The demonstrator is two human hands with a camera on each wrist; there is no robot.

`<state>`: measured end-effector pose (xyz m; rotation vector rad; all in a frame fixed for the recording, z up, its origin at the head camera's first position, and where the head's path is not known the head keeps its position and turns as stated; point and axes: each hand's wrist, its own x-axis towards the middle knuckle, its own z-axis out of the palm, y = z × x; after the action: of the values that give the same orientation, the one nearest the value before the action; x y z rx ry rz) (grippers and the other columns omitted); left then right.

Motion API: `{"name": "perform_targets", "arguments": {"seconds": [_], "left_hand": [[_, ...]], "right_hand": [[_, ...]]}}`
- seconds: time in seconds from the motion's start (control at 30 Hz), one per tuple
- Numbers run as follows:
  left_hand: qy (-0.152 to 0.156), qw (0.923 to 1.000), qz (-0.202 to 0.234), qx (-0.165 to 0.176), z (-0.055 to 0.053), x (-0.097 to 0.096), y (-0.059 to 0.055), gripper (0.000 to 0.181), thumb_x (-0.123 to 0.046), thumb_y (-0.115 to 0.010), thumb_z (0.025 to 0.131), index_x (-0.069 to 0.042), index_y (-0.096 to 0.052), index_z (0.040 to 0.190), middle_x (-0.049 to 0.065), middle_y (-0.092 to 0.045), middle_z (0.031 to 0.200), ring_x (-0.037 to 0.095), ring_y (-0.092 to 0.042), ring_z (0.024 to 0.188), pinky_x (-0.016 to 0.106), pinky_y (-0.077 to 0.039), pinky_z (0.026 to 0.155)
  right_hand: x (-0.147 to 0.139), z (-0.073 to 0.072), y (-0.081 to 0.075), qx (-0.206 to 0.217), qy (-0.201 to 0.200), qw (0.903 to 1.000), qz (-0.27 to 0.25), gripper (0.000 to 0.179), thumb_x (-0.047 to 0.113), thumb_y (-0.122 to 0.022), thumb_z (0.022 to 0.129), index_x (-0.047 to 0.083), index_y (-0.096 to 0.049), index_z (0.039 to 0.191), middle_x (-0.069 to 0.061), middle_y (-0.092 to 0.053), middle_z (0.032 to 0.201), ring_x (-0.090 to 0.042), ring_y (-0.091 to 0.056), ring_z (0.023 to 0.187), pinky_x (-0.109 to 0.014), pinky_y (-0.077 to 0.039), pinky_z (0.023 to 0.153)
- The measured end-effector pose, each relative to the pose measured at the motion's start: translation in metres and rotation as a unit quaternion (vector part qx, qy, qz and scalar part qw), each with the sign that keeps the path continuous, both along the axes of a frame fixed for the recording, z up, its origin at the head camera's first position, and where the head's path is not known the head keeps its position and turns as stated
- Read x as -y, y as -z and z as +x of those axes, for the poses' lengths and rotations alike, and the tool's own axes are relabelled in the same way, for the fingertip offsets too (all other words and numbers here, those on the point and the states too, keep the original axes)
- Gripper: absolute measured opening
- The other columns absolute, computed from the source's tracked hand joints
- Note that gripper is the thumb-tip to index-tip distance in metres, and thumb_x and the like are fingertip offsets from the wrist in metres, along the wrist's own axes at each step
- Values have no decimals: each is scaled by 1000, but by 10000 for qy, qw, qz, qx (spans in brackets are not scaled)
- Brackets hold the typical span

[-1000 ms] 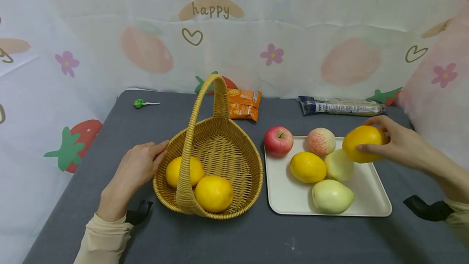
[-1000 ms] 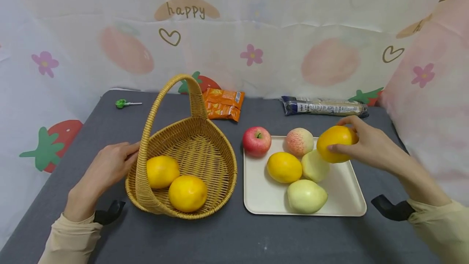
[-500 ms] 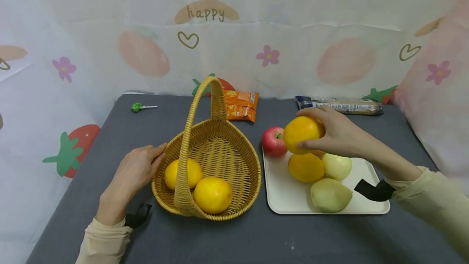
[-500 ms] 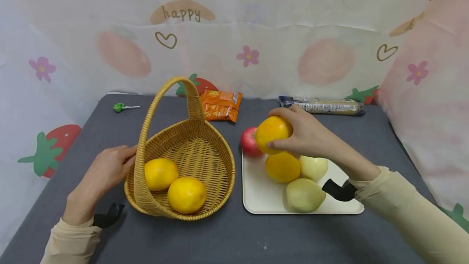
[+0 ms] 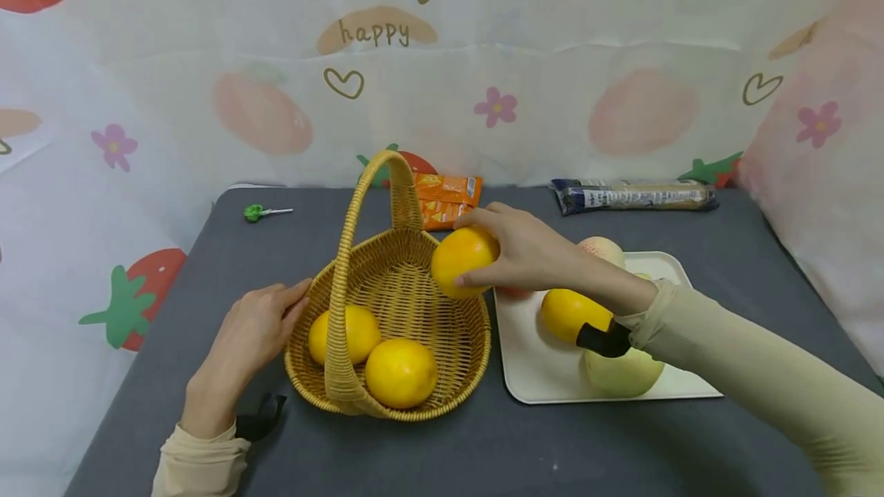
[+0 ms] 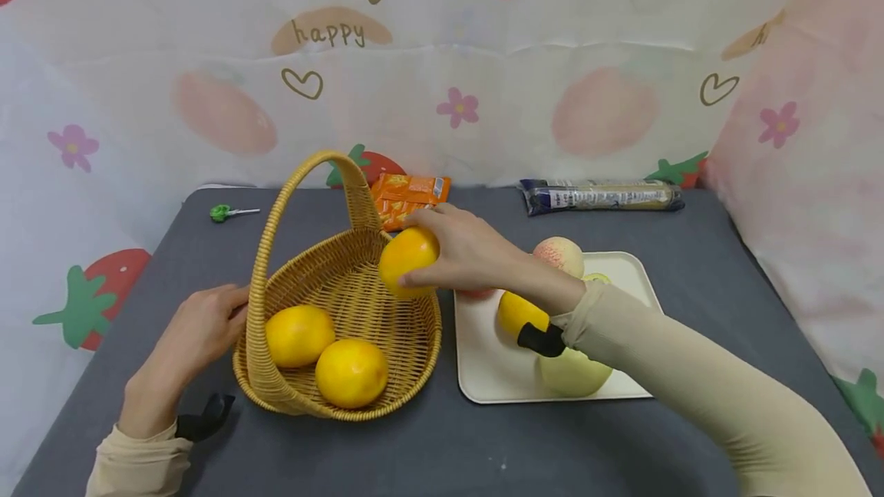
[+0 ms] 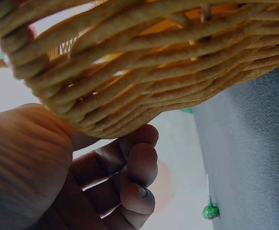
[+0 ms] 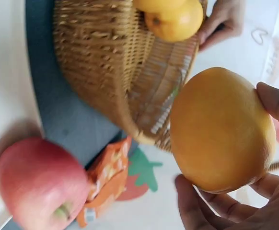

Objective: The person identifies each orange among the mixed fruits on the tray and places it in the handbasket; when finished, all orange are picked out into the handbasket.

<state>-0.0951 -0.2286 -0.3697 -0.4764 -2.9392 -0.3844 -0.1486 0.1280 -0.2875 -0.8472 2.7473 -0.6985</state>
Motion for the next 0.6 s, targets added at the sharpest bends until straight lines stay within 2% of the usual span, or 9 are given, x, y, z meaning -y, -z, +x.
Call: {"name": "perform_targets", "arguments": {"seconds": [0.2,0.6], "left_hand": [[-12,10000,23,-26,0,0,0,35,-13,-63,94,-1,-65,127,5,-53,67,15,-41,55,29,-33,54],[-8,10000,-20,69,-1,0,1,36,-15,-63,94,-2,-64,128,5,-55,69,14,-42,56,28,-34,54]], "right_hand": [[30,-3,8,-201,-397,9990,19,65,47,-74,80,20,-56,136,-5,-59,125,-20,-55,98,-34,-47,79],[77,-13,23,-102,-423,9990,131,66,44,-74,81,18,-54,138,-5,-59,131,-19,-56,103,-34,-49,79]]}}
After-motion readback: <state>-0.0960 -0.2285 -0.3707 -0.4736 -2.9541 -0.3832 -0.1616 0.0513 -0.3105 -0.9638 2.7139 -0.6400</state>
